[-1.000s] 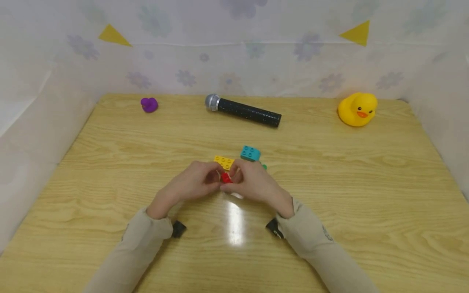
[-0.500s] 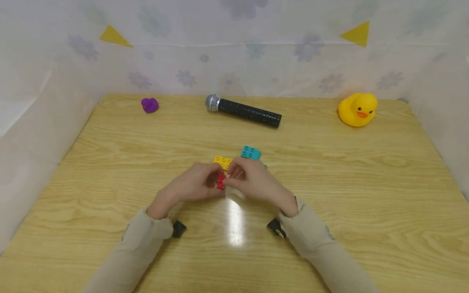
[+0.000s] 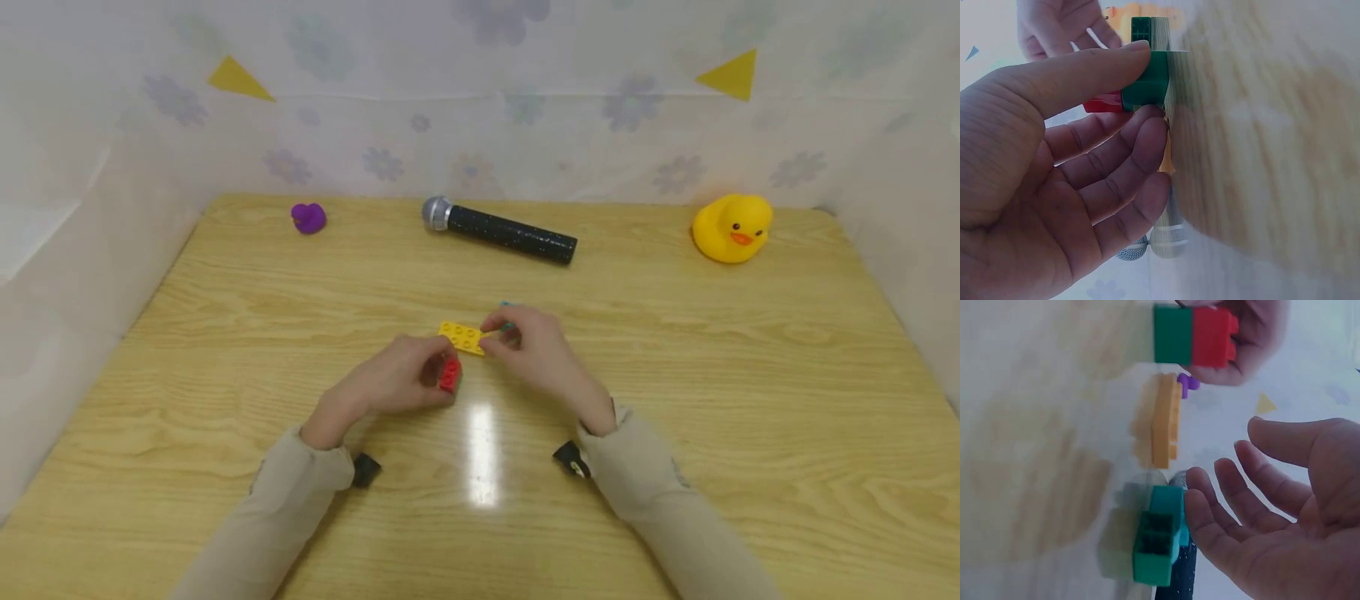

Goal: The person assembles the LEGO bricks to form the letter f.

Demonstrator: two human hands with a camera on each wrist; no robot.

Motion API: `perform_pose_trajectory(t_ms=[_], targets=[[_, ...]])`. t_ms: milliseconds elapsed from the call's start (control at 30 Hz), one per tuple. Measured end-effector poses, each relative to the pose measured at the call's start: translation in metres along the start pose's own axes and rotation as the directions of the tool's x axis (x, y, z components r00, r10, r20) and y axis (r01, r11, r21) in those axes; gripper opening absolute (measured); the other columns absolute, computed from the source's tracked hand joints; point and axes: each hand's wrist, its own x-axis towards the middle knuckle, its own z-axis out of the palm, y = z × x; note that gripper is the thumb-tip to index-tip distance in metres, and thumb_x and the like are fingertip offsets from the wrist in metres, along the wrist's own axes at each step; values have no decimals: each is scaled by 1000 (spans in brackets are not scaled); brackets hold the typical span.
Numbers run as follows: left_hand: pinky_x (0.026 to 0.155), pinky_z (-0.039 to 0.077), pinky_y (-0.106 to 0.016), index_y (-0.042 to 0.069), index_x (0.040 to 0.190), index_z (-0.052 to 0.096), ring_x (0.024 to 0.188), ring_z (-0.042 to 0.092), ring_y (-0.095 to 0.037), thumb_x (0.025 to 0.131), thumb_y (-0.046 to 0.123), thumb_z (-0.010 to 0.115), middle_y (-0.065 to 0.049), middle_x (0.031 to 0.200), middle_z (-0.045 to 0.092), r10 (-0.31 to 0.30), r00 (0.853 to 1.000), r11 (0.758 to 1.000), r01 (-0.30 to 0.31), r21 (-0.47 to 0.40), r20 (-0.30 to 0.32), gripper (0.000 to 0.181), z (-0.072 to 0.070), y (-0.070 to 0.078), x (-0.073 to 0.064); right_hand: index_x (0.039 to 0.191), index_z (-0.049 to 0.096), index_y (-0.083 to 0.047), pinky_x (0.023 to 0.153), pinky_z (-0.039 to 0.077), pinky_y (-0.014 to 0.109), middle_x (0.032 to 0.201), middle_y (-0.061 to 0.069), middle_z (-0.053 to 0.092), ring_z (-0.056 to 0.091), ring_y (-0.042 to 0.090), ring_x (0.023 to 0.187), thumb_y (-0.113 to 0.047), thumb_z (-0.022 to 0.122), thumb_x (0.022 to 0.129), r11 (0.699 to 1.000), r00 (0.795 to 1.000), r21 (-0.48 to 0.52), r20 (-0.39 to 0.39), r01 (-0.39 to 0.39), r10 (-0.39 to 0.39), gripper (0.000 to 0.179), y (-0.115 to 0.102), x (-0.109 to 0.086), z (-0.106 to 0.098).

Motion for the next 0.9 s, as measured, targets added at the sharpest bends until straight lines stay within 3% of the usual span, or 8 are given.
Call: perform_pose_trajectory(t_ms=[233, 500, 800, 900], targets=[[66, 46, -25, 9, 105, 58, 72, 54, -12, 82, 19, 77, 2, 82, 59, -10, 1000, 1000, 10, -6, 17, 32, 1, 0, 1, 107, 67, 2, 67, 51, 31, 103, 13, 66, 59, 17, 75, 0, 68, 86, 988, 989, -83, 83, 127, -120, 21, 3, 0, 10], [65, 45, -25, 9, 102, 58, 71, 52, -12, 81, 19, 78, 1, 80, 58, 2, 1000, 1000, -2, -3, 11, 30, 0, 0, 0, 109, 67, 2, 71, 49, 35, 106, 12, 67, 59, 16, 79, -1, 67, 87, 989, 980, -86, 169, 124, -108, 23, -1, 0, 11], [66, 45, -26, 8, 106, 58, 72, 53, -12, 82, 19, 77, 0, 81, 59, 6, 1000, 1000, -6, -1, 6, 33, -1, -1, -1, 99, 69, -2, 66, 47, 31, 90, 6, 67, 56, 13, 71, -6, 71, 86, 985, 984, -164, 174, 51, -22, 14, 1, 0, 9], [67, 45, -26, 7, 108, 58, 72, 53, -12, 82, 19, 77, 0, 83, 59, 8, 1000, 1000, -8, -2, 7, 34, -1, -1, 0, 100, 68, -3, 66, 46, 30, 93, 7, 63, 54, 14, 72, -5, 73, 84, 983, 988, -179, 155, 39, -11, 17, 0, 0, 10]])
